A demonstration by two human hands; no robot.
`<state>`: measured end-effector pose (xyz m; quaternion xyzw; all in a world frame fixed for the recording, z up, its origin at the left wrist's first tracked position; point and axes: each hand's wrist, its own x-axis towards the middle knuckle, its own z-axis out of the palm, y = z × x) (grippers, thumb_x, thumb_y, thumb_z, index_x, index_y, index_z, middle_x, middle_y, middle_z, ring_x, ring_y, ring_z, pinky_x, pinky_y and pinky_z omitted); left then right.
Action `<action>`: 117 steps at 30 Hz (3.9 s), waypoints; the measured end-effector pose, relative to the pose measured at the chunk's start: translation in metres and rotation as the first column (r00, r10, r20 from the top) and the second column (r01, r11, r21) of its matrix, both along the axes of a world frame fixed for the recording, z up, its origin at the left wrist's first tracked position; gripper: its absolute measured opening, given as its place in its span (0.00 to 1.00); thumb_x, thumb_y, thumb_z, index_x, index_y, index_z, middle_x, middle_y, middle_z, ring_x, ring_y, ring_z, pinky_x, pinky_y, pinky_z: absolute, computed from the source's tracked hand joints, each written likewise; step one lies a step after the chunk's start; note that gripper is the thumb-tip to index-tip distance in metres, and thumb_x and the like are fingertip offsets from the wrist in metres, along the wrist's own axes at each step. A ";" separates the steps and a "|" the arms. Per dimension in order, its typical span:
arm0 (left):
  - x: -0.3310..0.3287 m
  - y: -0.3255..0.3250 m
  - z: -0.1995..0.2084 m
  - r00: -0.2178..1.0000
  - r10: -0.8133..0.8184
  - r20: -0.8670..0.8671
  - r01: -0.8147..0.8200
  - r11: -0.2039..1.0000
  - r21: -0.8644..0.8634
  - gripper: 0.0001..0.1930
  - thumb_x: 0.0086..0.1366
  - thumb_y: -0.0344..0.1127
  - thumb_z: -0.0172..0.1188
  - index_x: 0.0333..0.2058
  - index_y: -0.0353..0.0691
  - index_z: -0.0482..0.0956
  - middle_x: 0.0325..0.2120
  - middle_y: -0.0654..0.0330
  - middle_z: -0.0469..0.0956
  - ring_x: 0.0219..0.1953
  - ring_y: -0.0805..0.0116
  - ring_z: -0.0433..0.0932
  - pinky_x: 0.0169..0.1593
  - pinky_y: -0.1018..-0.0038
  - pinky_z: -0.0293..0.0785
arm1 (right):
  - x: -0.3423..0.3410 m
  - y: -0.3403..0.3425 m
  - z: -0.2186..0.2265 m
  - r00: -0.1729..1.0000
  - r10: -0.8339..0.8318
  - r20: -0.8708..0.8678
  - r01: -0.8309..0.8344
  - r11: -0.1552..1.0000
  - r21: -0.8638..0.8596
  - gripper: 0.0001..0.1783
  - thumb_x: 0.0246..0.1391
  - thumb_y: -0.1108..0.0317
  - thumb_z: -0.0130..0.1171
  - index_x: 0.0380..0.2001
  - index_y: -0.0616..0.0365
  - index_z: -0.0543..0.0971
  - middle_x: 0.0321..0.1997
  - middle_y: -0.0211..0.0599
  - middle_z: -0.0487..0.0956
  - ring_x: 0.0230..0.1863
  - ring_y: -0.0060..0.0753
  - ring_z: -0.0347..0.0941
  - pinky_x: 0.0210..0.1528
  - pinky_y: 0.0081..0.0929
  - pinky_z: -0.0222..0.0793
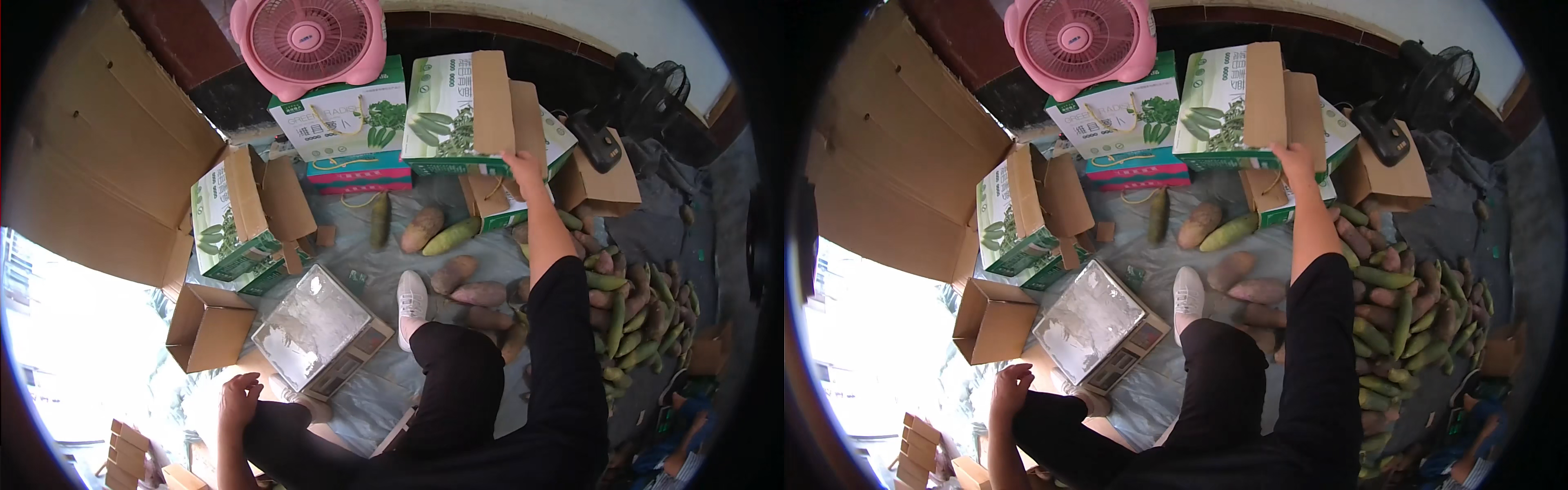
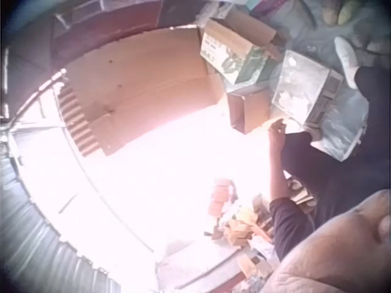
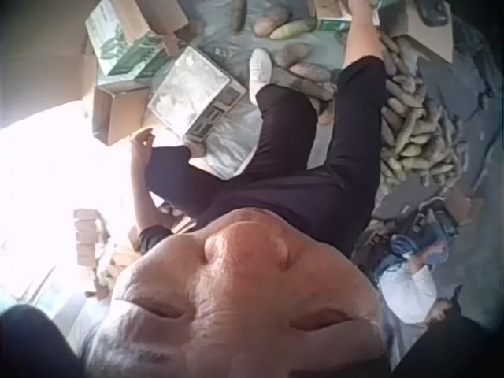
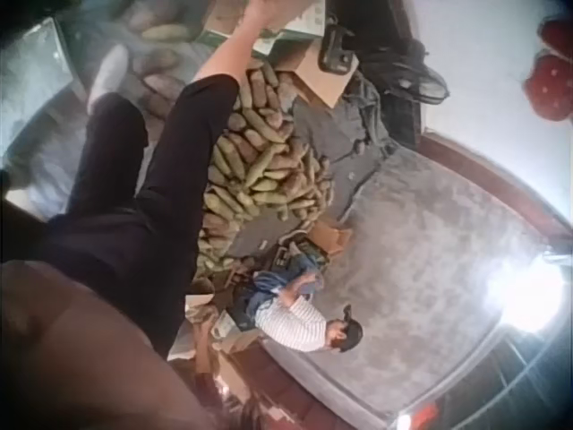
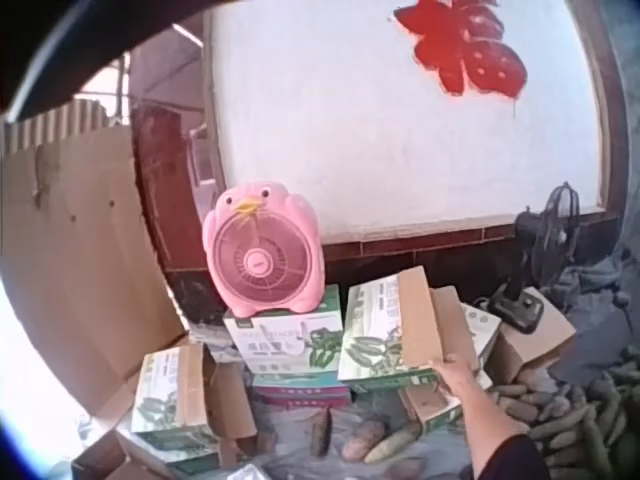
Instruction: Sort and pack gourds/vegetables into boxes and bags using a scale.
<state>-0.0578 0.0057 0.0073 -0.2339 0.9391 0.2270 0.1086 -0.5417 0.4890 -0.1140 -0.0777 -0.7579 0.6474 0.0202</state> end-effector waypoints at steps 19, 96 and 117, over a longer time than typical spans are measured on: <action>0.050 -0.009 0.008 0.987 -0.005 -0.164 -0.008 0.997 -0.075 0.12 0.51 0.31 0.59 0.36 0.36 0.79 0.30 0.50 0.78 0.33 0.56 0.78 0.39 0.66 0.72 | 0.160 -0.040 0.030 0.958 0.245 0.146 -0.209 0.952 -0.225 0.14 0.44 0.73 0.58 0.37 0.67 0.77 0.36 0.37 0.78 0.36 0.26 0.73 0.39 0.22 0.67; 0.105 -0.030 0.004 0.984 -0.008 -0.177 0.005 1.000 -0.014 0.12 0.58 0.29 0.55 0.40 0.32 0.76 0.33 0.58 0.75 0.34 0.67 0.73 0.41 0.73 0.69 | 0.367 0.010 -0.047 0.916 0.385 0.115 -0.383 0.750 0.540 0.10 0.42 0.67 0.59 0.31 0.55 0.79 0.31 0.41 0.79 0.35 0.40 0.76 0.40 0.33 0.70; 0.102 -0.038 -0.011 0.988 0.051 -0.142 -0.058 0.997 -0.043 0.11 0.60 0.32 0.55 0.39 0.34 0.77 0.31 0.61 0.76 0.33 0.73 0.71 0.36 0.76 0.68 | 0.410 0.012 -0.169 0.930 0.121 0.346 -0.361 0.458 0.812 0.30 0.40 0.71 0.58 0.51 0.53 0.67 0.56 0.41 0.65 0.59 0.46 0.59 0.53 0.41 0.63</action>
